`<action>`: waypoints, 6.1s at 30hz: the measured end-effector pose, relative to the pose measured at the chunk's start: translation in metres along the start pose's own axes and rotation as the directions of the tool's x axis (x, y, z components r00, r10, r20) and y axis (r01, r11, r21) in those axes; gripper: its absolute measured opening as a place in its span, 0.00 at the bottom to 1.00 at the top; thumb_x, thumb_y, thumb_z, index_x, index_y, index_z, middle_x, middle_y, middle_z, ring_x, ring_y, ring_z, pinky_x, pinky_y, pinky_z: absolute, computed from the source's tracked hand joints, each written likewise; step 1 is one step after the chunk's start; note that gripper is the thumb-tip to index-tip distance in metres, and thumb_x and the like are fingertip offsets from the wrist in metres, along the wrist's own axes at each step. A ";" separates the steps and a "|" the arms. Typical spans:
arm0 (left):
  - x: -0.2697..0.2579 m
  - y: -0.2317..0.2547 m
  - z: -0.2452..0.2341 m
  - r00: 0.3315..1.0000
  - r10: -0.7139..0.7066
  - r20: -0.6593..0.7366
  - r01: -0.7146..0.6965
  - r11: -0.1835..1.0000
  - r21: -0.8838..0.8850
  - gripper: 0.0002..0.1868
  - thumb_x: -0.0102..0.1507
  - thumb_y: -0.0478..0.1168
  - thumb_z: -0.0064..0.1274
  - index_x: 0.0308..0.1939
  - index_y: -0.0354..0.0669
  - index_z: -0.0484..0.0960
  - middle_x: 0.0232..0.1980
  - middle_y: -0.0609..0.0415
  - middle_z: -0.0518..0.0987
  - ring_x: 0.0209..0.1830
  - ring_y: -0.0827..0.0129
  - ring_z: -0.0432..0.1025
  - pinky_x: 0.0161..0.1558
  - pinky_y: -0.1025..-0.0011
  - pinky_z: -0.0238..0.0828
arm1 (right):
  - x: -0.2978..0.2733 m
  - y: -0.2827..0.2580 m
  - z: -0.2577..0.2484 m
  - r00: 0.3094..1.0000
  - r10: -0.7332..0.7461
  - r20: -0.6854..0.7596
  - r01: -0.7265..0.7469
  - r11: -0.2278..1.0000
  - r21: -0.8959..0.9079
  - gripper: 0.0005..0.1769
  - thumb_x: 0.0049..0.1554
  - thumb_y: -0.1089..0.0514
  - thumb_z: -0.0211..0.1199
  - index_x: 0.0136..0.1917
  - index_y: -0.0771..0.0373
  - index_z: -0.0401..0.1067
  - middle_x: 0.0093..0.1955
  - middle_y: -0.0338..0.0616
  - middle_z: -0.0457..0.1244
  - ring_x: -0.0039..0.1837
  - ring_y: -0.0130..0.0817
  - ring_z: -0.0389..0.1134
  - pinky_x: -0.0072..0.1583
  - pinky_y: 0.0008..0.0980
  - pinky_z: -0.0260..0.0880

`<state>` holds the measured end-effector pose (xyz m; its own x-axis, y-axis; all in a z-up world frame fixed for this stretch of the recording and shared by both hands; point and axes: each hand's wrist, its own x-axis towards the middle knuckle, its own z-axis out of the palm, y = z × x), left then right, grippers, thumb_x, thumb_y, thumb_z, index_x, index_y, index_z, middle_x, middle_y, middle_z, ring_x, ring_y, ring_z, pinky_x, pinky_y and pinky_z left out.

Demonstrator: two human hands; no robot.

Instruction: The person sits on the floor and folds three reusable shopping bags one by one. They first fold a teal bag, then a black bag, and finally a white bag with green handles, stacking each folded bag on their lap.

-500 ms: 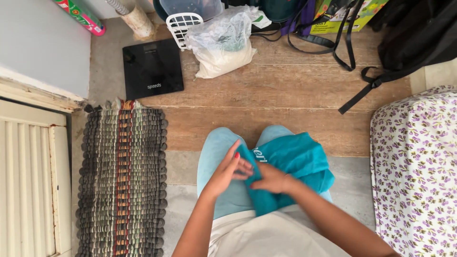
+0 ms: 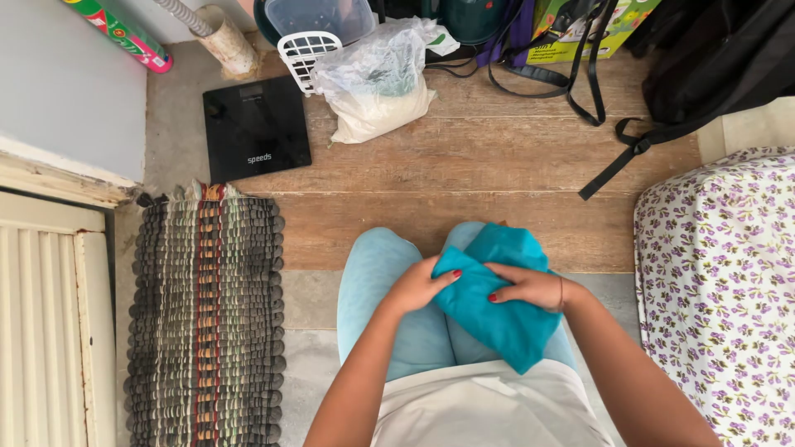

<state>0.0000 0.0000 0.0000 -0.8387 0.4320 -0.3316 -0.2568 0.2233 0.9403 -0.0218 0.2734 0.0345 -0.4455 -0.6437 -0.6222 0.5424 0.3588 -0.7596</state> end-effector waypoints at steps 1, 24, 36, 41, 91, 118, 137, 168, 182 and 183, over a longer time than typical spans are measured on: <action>-0.001 0.000 0.002 0.999 -0.020 -0.046 0.024 0.996 0.085 0.23 0.65 0.56 0.55 0.54 0.44 0.83 0.48 0.49 0.86 0.48 0.61 0.81 0.51 0.66 0.76 | -0.005 -0.006 0.003 0.998 -0.017 -0.069 0.005 0.985 -0.171 0.37 0.55 0.58 0.64 0.76 0.52 0.58 0.69 0.42 0.64 0.70 0.32 0.65 0.69 0.34 0.65; 0.018 0.029 0.006 0.870 0.490 0.043 -0.489 0.852 0.186 0.09 0.66 0.41 0.55 0.49 0.45 0.85 0.57 0.47 0.84 0.60 0.54 0.76 0.60 0.58 0.71 | -0.059 -0.026 0.059 0.985 -0.161 0.058 0.147 0.619 -0.771 0.43 0.59 0.61 0.56 0.83 0.50 0.45 0.85 0.48 0.42 0.85 0.45 0.41 0.79 0.43 0.45; 0.067 0.049 0.069 0.843 0.464 0.274 -0.532 0.637 0.558 0.25 0.58 0.43 0.61 0.61 0.51 0.81 0.60 0.51 0.78 0.62 0.53 0.69 0.61 0.52 0.61 | -0.074 -0.024 0.106 0.994 -0.084 0.067 0.092 0.355 -0.930 0.49 0.52 0.57 0.65 0.81 0.51 0.45 0.87 0.48 0.38 0.84 0.46 0.36 0.77 0.59 0.35; 0.105 0.035 0.084 0.902 0.234 0.364 -0.422 0.659 0.622 0.14 0.62 0.45 0.60 0.51 0.52 0.83 0.57 0.56 0.80 0.61 0.58 0.74 0.61 0.59 0.69 | -0.077 -0.024 0.123 0.997 -0.072 0.005 0.027 0.307 -0.951 0.49 0.52 0.56 0.66 0.81 0.49 0.46 0.87 0.43 0.37 0.84 0.43 0.35 0.77 0.61 0.31; 0.069 0.004 0.047 0.921 -0.270 -0.280 0.383 0.754 0.534 0.38 0.56 0.68 0.55 0.54 0.40 0.80 0.52 0.38 0.81 0.55 0.46 0.76 0.52 0.53 0.72 | -0.039 -0.041 0.069 0.849 -0.306 -0.430 -0.316 0.359 -0.878 0.52 0.52 0.32 0.69 0.82 0.40 0.49 0.84 0.41 0.43 0.84 0.46 0.38 0.73 0.71 0.33; 0.059 0.119 -0.007 0.979 0.195 -0.051 -0.195 0.981 0.006 0.35 0.59 0.36 0.61 0.69 0.37 0.66 0.63 0.39 0.75 0.63 0.54 0.70 0.62 0.61 0.68 | -0.102 -0.056 -0.062 0.841 -0.175 -0.512 0.420 0.808 0.413 0.30 0.59 0.52 0.57 0.72 0.65 0.65 0.64 0.51 0.66 0.61 0.44 0.70 0.61 0.44 0.70; 0.061 0.010 -0.028 0.962 0.063 -0.267 -0.258 0.539 -0.802 0.10 0.62 0.26 0.45 0.42 0.45 0.71 0.40 0.58 0.73 0.40 0.70 0.68 0.44 0.73 0.68 | -0.095 -0.029 -0.071 0.753 -0.118 -0.647 0.554 0.645 0.526 0.33 0.58 0.51 0.57 0.74 0.63 0.63 0.67 0.49 0.65 0.66 0.45 0.67 0.65 0.46 0.67; 0.030 0.086 0.042 0.936 0.351 0.004 -0.073 0.206 -0.976 0.18 0.72 0.45 0.42 0.61 0.41 0.77 0.68 0.45 0.72 0.67 0.61 0.68 0.68 0.64 0.65 | -0.013 -0.083 0.075 -0.028 -0.826 -0.562 0.120 0.556 -0.823 0.48 0.45 0.52 0.78 0.70 0.71 0.58 0.67 0.60 0.57 0.69 0.57 0.59 0.68 0.46 0.60; 0.086 -0.044 0.007 0.928 -0.093 -0.362 -0.282 0.460 -0.842 0.28 0.68 0.54 0.43 0.65 0.41 0.75 0.65 0.51 0.79 0.63 0.66 0.74 0.63 0.67 0.70 | 0.075 0.011 0.013 0.684 -0.144 -0.715 0.316 0.942 0.112 0.28 0.62 0.47 0.57 0.66 0.70 0.71 0.57 0.47 0.71 0.58 0.31 0.71 0.60 0.33 0.71; 0.091 -0.048 0.001 0.933 -0.116 -0.340 -0.289 0.319 -0.903 0.29 0.68 0.56 0.42 0.64 0.40 0.75 0.65 0.52 0.79 0.63 0.67 0.75 0.64 0.67 0.69 | 0.082 0.009 0.004 0.669 -0.192 -0.718 0.283 0.959 0.007 0.29 0.62 0.46 0.58 0.66 0.70 0.70 0.56 0.48 0.72 0.58 0.32 0.71 0.60 0.33 0.71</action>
<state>-0.0639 0.0295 -0.0756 -0.9162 0.0800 -0.3927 -0.2727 -0.8425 0.4647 -0.0505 0.2207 -0.0222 -0.9136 -0.0146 -0.4064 0.3993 0.1568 -0.9033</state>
